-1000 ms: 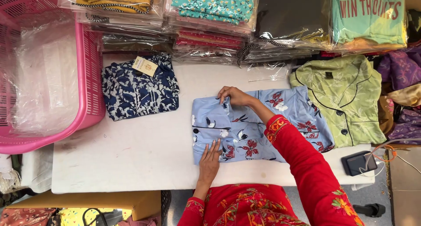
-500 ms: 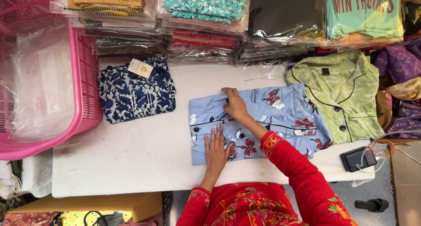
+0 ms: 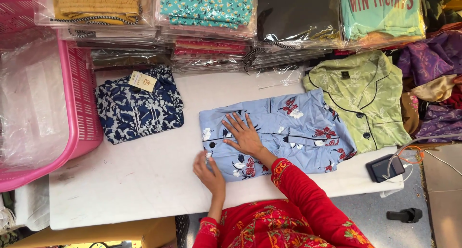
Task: The person folds a blue floral pajama top, a yellow patterned garment, and a red top on a white table. They smooth and align each item before folding it into a compact shape and stacking it with other folded clothes.
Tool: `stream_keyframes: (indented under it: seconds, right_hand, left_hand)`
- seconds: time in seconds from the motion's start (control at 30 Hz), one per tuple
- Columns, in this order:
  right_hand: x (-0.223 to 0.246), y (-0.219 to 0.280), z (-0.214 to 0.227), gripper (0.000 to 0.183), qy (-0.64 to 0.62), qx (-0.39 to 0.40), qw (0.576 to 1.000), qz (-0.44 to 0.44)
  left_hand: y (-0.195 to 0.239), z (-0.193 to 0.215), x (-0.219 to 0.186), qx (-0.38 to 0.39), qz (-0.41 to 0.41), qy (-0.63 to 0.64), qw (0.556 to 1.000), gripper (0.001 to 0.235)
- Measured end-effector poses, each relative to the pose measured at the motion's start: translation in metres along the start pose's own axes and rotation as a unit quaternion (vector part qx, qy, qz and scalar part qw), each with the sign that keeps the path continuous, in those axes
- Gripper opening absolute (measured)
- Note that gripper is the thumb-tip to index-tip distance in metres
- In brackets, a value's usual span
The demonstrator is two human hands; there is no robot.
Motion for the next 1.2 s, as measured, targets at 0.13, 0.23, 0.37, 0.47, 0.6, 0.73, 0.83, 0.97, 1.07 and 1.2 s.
stream_keyframes:
  seconds: [0.13,0.23,0.37,0.47,0.6,0.73,0.83,0.97,1.07,1.2]
  right_hand:
    - [0.002,0.004,0.004,0.076,-0.019,-0.021,1.000,0.010]
    - [0.004,0.012,0.012,0.065,0.036,-0.052,0.998,0.009]
    - [0.002,0.035,0.018,0.049,-0.033,-0.093,0.994,-0.049]
    - [-0.041,0.062,-0.001,0.040,-0.206,-0.121,0.957,-0.163]
    - [-0.113,0.112,-0.042,0.059,-0.751,-0.111,0.538,-0.367]
    - [-0.142,0.142,-0.003,0.047,-0.769,-0.188,0.462,-0.401]
    - [-0.167,0.146,0.021,0.039,-0.642,-0.146,0.635,-0.404]
    - [-0.179,0.139,0.049,0.041,-0.586,-0.187,0.689,-0.383]
    - [-0.149,0.130,0.101,0.052,-0.365,-0.257,0.816,-0.367]
    - [-0.113,0.126,0.106,0.064,0.001,-0.201,0.947,-0.250]
  left_hand:
    - [-0.044,-0.011,0.029,0.037,0.120,0.011,0.992,0.058]
    - [-0.047,-0.050,0.070,0.152,0.172,0.023,0.973,0.075]
    - [-0.048,-0.057,-0.003,0.244,0.154,-0.050,0.956,0.069]
    - [-0.039,-0.064,-0.071,0.274,0.105,-0.087,0.952,0.065]
    - [0.001,-0.116,-0.116,0.309,-0.033,-0.044,0.949,0.079]
    - [0.056,-0.153,-0.139,0.370,-0.099,-0.014,0.923,0.086]
    - [0.065,-0.151,-0.148,0.451,-0.074,0.048,0.888,0.079]
    - [0.050,-0.126,-0.149,0.332,-0.196,0.034,0.922,0.063]
    - [0.055,-0.120,-0.140,0.254,-0.262,-0.036,0.931,0.065]
    - [0.060,-0.135,-0.102,0.186,-0.121,0.036,0.974,0.068]
Point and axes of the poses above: each hand's wrist, its own y-axis away from the middle knuckle, its own z-axis out of the back of the hand, x = y × z, the point moved 7 cm from there along -y, towards the middle knuckle, and after that the axes turned 1 degree about -x, right-handed, at the moved point
